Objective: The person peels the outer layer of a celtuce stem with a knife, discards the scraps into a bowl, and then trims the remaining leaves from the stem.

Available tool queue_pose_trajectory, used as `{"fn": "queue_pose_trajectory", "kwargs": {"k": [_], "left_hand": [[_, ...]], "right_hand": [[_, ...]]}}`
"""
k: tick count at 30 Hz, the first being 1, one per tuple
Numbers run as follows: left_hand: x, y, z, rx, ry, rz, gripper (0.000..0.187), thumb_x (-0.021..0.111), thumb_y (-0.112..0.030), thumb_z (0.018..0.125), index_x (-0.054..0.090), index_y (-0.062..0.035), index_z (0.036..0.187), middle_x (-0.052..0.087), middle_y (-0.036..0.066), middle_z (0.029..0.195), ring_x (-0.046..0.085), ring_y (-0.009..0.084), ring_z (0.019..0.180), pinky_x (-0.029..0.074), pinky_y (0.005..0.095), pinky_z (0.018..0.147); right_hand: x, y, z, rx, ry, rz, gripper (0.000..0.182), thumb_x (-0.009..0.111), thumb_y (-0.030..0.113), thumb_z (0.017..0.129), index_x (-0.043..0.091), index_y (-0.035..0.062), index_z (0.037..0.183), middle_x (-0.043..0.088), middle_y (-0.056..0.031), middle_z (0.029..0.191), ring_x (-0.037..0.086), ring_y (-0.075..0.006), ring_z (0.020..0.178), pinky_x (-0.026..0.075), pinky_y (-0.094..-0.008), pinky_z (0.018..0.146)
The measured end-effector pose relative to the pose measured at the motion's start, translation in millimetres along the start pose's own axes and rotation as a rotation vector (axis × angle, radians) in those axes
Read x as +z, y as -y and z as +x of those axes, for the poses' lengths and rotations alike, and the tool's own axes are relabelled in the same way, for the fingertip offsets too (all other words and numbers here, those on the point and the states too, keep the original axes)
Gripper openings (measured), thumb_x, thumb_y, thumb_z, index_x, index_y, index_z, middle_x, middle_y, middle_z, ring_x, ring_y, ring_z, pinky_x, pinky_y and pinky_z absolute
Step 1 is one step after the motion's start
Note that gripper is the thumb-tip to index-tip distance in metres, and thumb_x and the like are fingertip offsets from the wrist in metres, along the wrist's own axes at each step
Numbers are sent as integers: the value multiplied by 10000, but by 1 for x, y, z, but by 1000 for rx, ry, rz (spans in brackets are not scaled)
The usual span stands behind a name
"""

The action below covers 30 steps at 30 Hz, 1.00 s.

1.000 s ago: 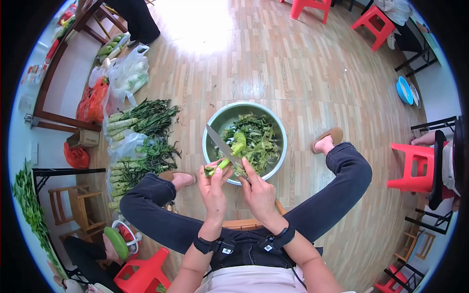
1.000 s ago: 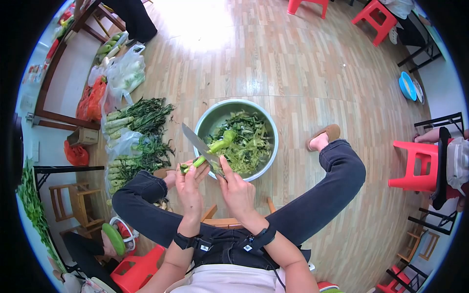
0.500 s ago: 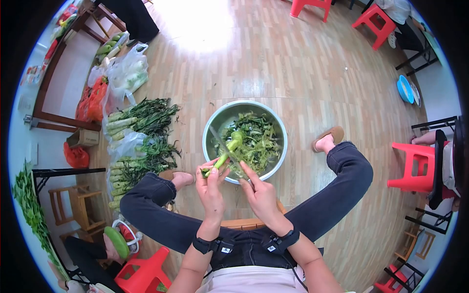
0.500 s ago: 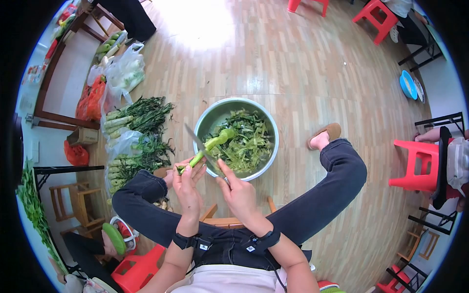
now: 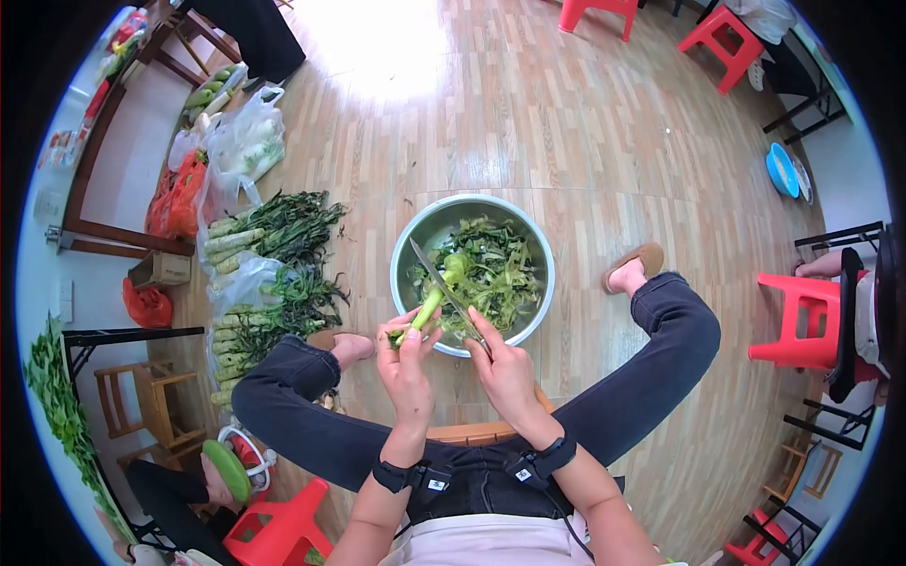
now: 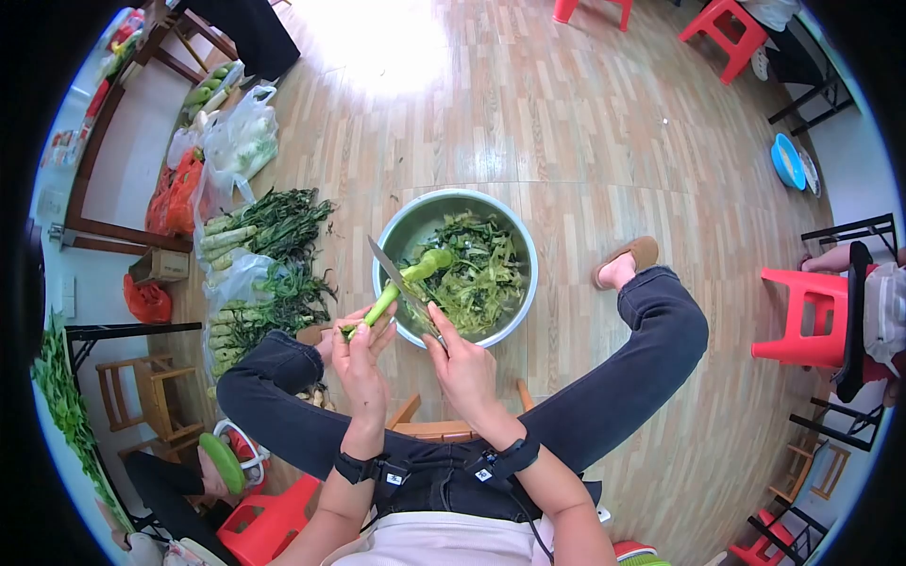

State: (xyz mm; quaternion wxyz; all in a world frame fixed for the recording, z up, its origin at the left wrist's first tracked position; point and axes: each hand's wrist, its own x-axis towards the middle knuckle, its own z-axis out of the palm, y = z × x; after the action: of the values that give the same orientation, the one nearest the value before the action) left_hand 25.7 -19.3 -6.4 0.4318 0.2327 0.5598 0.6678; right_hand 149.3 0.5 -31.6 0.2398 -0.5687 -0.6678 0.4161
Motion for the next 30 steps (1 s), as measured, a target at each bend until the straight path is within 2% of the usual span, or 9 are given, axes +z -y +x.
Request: {"fn": "queue_pose_trajectory", "kwargs": {"k": [15, 17, 20, 24, 26, 30], "left_hand": [[-2, 0, -3, 28, -8, 17, 193, 412, -108, 932, 459, 18, 1070, 523, 162, 1150, 557, 264, 1085, 504, 351, 856], [-5, 1, -3, 34, -11, 9, 180, 412, -106, 932, 460, 15, 1055, 521, 160, 1143, 557, 262, 1086, 506, 352, 854], [-5, 1, -5, 10, -13, 28, 170, 409, -102, 931, 461, 13, 1045, 517, 159, 1141, 563, 269, 1076, 507, 355, 854], [-3, -2, 0, 26, -28, 23, 141, 413, -99, 928, 457, 9, 1009, 507, 164, 1152, 562, 282, 1074, 509, 365, 851], [-3, -5, 2, 15, -19, 47, 109, 412, -95, 931, 446, 2, 968, 494, 171, 1163, 563, 294, 1069, 512, 373, 850], [-5, -3, 1, 57, -2, 76, 97, 406, -92, 937, 436, 0, 946, 486, 175, 1164, 563, 294, 1067, 514, 375, 852]], "right_hand": [[7, -6, 4, -8, -28, -19, 408, 577, 261, 861, 510, 194, 1258, 598, -129, 609, 602, -300, 540, 451, -387, 488], [16, -31, 7, 142, 34, -34, 398, 576, 256, 862, 518, 198, 1251, 592, -138, 602, 601, -307, 542, 456, -386, 498], [21, -40, 0, 126, 10, 121, 393, 573, 247, 865, 520, 208, 1252, 590, -146, 603, 602, -313, 546, 459, -388, 510], [-1, 1, -6, 67, 55, 147, 400, 571, 252, 869, 510, 217, 1262, 589, -153, 610, 604, -315, 553, 457, -386, 514], [-1, 9, -9, -50, 19, 173, 407, 573, 260, 870, 502, 223, 1268, 594, -151, 622, 605, -314, 560, 454, -384, 513], [5, 1, -3, 65, 53, 84, 416, 573, 262, 870, 493, 227, 1276, 599, -148, 639, 607, -316, 570, 455, -385, 515]]}}
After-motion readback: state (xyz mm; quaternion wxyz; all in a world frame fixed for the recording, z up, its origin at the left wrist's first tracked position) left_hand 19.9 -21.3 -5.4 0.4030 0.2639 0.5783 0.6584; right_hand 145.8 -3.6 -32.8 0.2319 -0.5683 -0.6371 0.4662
